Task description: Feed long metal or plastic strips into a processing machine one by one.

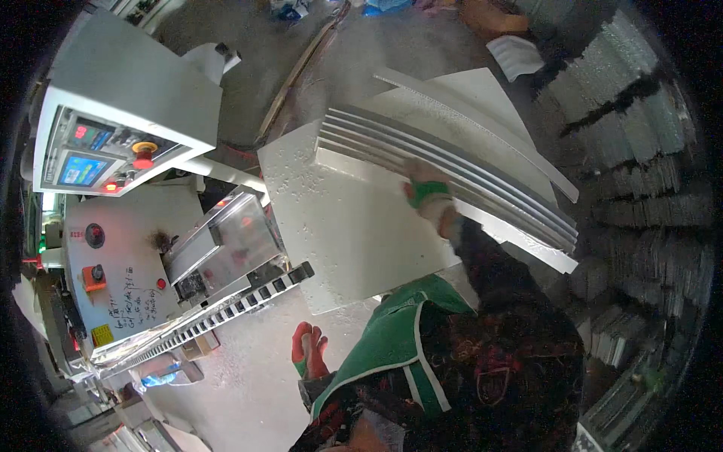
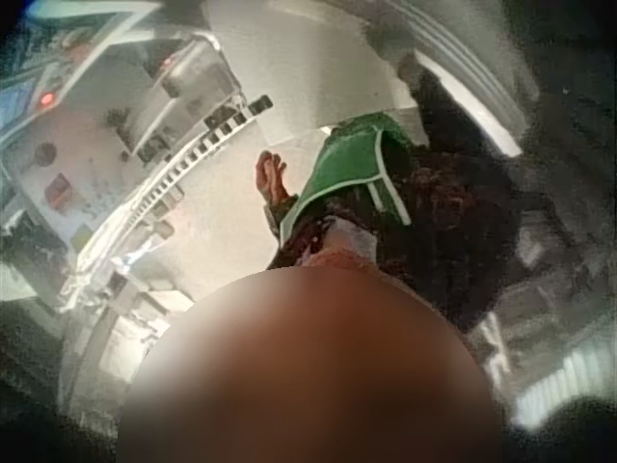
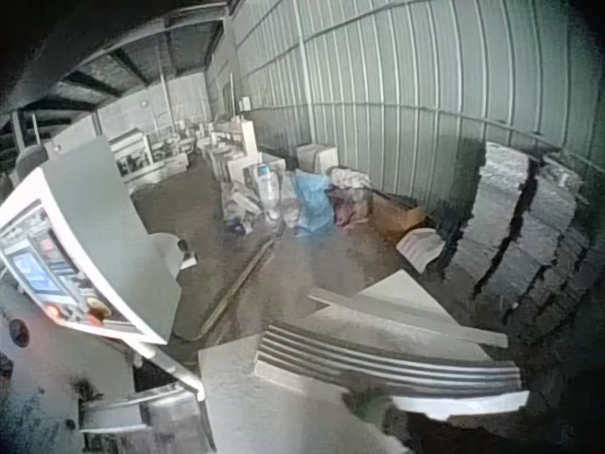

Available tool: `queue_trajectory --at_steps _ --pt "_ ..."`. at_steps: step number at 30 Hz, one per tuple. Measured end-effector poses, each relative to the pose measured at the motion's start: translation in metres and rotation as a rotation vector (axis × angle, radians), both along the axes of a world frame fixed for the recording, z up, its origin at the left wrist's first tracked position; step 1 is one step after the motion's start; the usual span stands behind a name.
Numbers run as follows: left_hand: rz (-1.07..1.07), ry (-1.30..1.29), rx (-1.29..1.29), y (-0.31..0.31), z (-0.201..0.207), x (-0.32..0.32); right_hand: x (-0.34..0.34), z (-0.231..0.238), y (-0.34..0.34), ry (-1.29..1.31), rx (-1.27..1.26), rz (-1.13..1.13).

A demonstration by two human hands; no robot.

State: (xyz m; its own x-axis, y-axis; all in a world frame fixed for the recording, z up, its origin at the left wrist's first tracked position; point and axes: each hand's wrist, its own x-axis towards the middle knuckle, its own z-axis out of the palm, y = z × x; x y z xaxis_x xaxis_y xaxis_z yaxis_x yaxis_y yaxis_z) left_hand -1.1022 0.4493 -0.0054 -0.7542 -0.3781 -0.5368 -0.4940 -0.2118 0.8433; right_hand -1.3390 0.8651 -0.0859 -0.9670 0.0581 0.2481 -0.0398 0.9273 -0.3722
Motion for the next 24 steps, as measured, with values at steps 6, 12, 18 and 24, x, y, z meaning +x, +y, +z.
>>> queue_trajectory --at_steps 6,12,18,24 --pt "-0.14 0.01 -0.042 0.049 -0.003 -0.03 0.068 -0.059 0.06 -0.304 0.409 -0.071" --pt "-0.135 -0.023 -0.015 0.096 0.007 -0.051 0.06 -0.056 0.054 -0.466 0.297 -0.151" --pt "-0.201 -0.005 0.005 0.119 0.0 -0.048 0.072 -0.072 0.055 -0.572 0.324 -0.064" --pt "-0.111 0.072 0.263 0.092 -0.046 -0.036 0.072 -0.061 0.028 -0.751 0.261 0.104"
